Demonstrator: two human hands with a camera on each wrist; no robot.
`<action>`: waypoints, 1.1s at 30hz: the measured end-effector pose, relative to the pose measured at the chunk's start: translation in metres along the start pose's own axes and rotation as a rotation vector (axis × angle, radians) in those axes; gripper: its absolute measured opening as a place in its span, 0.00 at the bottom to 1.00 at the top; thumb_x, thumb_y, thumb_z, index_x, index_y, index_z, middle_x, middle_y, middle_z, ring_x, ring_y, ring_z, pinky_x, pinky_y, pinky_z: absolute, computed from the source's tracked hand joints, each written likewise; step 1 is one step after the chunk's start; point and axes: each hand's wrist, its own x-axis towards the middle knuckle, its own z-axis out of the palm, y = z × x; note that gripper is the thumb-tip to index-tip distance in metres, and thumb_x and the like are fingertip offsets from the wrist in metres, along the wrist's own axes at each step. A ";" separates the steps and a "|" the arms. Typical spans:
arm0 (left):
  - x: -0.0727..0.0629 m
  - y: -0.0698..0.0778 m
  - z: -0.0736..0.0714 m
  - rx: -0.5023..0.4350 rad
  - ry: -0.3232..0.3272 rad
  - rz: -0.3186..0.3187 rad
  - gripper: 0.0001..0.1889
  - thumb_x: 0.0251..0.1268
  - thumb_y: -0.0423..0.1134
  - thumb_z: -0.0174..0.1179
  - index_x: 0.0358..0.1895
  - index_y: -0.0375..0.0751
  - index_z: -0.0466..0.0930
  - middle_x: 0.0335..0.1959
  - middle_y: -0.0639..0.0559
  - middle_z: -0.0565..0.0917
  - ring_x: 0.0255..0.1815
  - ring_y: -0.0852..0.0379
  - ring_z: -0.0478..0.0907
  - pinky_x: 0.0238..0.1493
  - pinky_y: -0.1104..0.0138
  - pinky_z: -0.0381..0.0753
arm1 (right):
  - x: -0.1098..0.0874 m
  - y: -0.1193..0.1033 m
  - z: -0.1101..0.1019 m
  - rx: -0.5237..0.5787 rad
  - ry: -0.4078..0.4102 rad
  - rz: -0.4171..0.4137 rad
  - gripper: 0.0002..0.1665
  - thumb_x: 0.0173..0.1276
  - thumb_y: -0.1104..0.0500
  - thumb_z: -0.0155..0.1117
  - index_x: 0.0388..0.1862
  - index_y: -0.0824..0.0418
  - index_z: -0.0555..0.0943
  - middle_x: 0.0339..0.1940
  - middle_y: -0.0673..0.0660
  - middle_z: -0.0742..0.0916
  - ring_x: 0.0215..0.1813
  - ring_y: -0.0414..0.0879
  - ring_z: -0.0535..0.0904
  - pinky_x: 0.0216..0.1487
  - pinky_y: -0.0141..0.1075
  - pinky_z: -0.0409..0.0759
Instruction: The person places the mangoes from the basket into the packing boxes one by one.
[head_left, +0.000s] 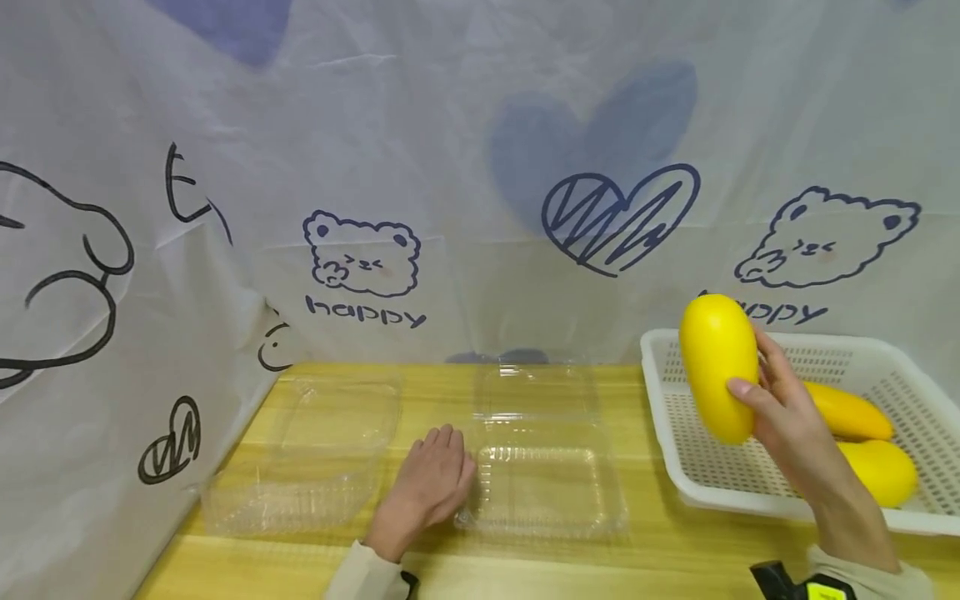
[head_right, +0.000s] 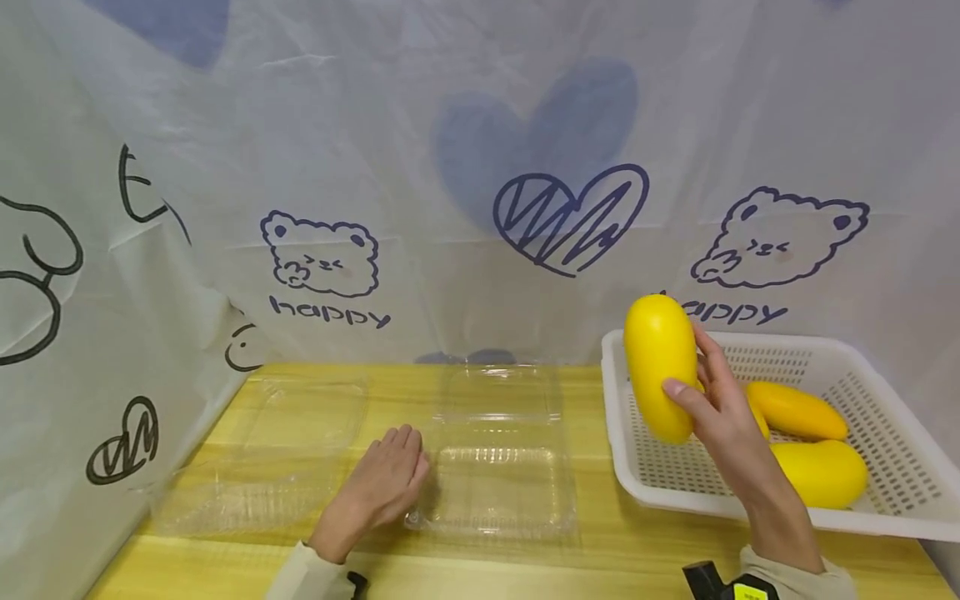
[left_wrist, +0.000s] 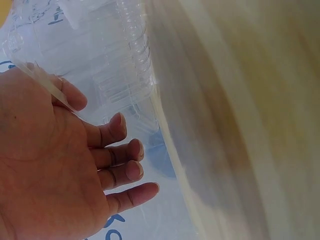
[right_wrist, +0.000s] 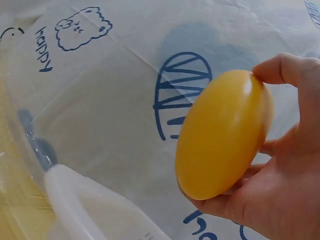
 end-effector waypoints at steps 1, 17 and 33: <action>0.000 0.000 0.000 -0.002 0.003 0.002 0.12 0.80 0.40 0.40 0.37 0.38 0.67 0.34 0.47 0.67 0.38 0.50 0.67 0.46 0.53 0.75 | 0.000 -0.001 0.003 -0.049 -0.001 -0.005 0.42 0.81 0.65 0.47 0.86 0.45 0.44 0.76 0.58 0.63 0.58 0.42 0.75 0.54 0.27 0.78; 0.003 0.000 0.003 -0.007 0.004 -0.014 0.13 0.80 0.40 0.40 0.38 0.36 0.68 0.36 0.44 0.72 0.41 0.46 0.70 0.46 0.51 0.74 | 0.005 -0.009 0.038 -0.325 -0.036 -0.059 0.51 0.74 0.67 0.63 0.85 0.43 0.48 0.79 0.66 0.62 0.68 0.43 0.73 0.54 0.26 0.78; 0.005 0.001 0.006 0.012 0.017 -0.011 0.12 0.80 0.40 0.41 0.37 0.37 0.67 0.36 0.45 0.70 0.40 0.46 0.69 0.45 0.53 0.73 | 0.006 -0.001 0.068 -0.417 -0.080 0.006 0.52 0.71 0.55 0.70 0.85 0.42 0.51 0.78 0.62 0.66 0.67 0.64 0.76 0.60 0.51 0.79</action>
